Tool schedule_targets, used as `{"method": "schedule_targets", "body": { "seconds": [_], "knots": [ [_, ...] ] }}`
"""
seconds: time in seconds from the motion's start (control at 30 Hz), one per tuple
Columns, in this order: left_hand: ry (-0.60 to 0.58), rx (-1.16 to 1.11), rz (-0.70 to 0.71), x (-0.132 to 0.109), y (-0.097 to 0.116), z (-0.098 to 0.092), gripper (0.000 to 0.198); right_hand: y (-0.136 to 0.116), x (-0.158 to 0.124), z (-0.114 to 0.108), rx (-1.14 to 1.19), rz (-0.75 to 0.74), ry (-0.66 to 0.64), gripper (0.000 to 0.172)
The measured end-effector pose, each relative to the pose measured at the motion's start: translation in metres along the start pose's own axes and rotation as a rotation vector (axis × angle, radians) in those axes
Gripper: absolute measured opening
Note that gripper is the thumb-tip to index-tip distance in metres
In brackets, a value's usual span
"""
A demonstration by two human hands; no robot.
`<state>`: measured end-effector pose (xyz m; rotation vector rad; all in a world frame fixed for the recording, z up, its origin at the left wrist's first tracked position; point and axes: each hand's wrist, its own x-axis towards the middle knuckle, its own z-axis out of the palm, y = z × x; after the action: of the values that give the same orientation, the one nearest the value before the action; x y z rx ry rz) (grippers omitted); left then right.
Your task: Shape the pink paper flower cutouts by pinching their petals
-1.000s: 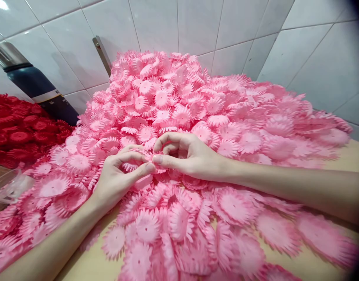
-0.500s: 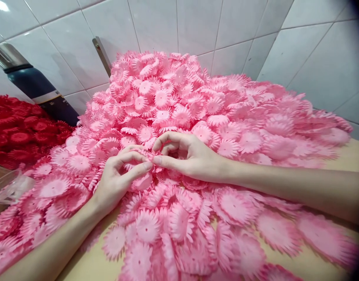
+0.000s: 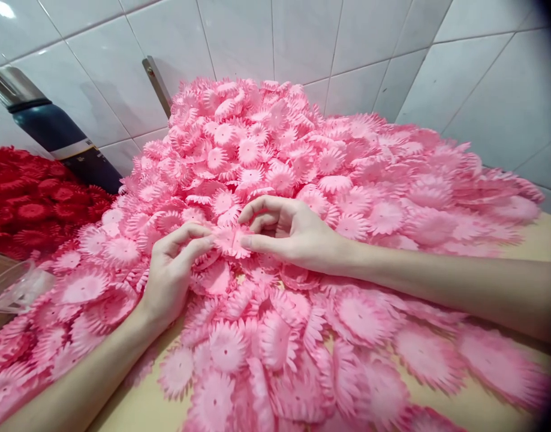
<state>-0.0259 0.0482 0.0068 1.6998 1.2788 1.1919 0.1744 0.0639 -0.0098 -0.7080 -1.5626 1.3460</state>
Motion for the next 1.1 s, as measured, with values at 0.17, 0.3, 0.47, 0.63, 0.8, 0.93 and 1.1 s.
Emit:
{"method": "schedule_targets", "body": {
  "seconds": [0.17,0.3,0.47,0.63,0.8,0.93,1.1],
  "knots": [
    [-0.092,0.092,0.025,-0.0007,0.0041,0.0013,0.012,-0.0019,-0.0011,0.0009,-0.058,-0.031,-0.017,0.024],
    [-0.105,0.167,0.059,-0.0003,0.0063,0.0019,0.013,-0.0031,-0.0018,0.0006,-0.118,-0.113,-0.049,0.021],
    [-0.048,0.114,0.118,-0.0017,0.0019,0.0000,0.010,-0.0069,-0.0007,-0.0006,-0.194,-0.120,-0.124,0.018],
    [-0.115,0.098,0.192,-0.0048,0.0042,-0.0006,0.008,-0.0093,-0.0009,0.0013,-0.199,-0.091,-0.045,0.009],
    [-0.179,0.148,0.207,-0.0042,0.0080,-0.0007,0.009,-0.0051,0.0006,0.0010,-0.081,-0.076,-0.010,0.018],
    [-0.188,0.213,0.197,-0.0012,0.0076,0.0019,0.018,-0.0032,0.0012,-0.0003,-0.037,-0.069,-0.003,0.021],
    [-0.116,0.218,0.225,-0.0003,0.0051,0.0052,0.012,-0.0017,0.0023,-0.0006,-0.051,-0.072,0.022,0.019]
  ]
}}
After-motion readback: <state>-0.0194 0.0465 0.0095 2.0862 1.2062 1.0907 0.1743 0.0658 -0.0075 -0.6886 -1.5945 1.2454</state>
